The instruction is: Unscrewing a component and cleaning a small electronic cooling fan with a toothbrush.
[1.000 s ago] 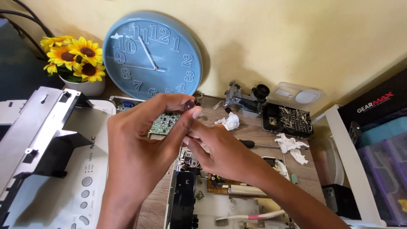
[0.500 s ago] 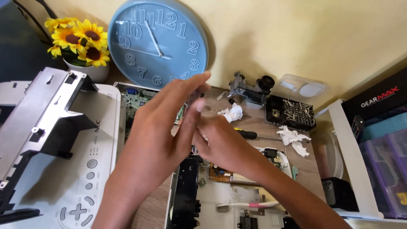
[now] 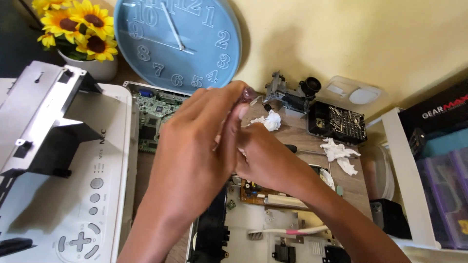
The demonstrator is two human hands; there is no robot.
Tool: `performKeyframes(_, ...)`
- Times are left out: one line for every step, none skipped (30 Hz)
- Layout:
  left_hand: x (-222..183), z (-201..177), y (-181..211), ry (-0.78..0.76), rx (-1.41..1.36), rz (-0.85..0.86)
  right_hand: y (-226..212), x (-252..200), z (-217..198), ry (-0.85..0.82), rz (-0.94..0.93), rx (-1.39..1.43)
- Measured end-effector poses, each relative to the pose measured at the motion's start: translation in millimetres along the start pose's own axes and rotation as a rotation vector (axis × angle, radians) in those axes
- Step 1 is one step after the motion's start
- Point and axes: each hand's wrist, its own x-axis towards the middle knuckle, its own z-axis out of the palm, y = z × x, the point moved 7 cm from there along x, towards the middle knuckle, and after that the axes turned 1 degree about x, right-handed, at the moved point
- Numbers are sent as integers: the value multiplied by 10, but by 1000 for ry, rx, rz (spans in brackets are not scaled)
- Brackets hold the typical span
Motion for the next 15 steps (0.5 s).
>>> performKeyframes(-8,8,4,5,6,1,20,9,3,-1,-7,-1)
performKeyframes(-15,5,15,27,39,8,27,15,8,-10,-34,-23)
performKeyframes(-34,12,30,46,70,10,38,2,26,-21,-55,-40)
performKeyframes(-37,22,45,46,73,6,70,21,38,-24,-57,-37)
performKeyframes(-38,33,57,58,125,-4,130,27,56,-40,-25,-116)
performKeyframes(-39,51,71,69,177,-14,198,27,70,-56,8,-195)
performKeyframes(-46,95,86,63,170,-18,129,52,31,-58,17,-192)
performKeyframes(-54,106,92,104,271,-46,122,73,20,-111,105,-170)
performKeyframes(-48,107,95,147,375,-68,108,111,-2,-161,188,-149)
performKeyframes(-48,145,111,144,373,-67,133,119,-19,-160,191,-148)
performKeyframes(-62,152,138,174,533,-75,144,128,5,-199,177,-153)
performKeyframes(-79,158,168,203,693,-81,153,135,34,-238,162,-157)
performKeyframes(-74,133,170,198,697,-88,207,139,52,-245,161,-151)
performKeyframes(-61,140,141,128,669,-124,215,149,69,-252,92,-195)
performKeyframes(-25,148,117,66,640,-148,220,172,50,-247,20,-247)
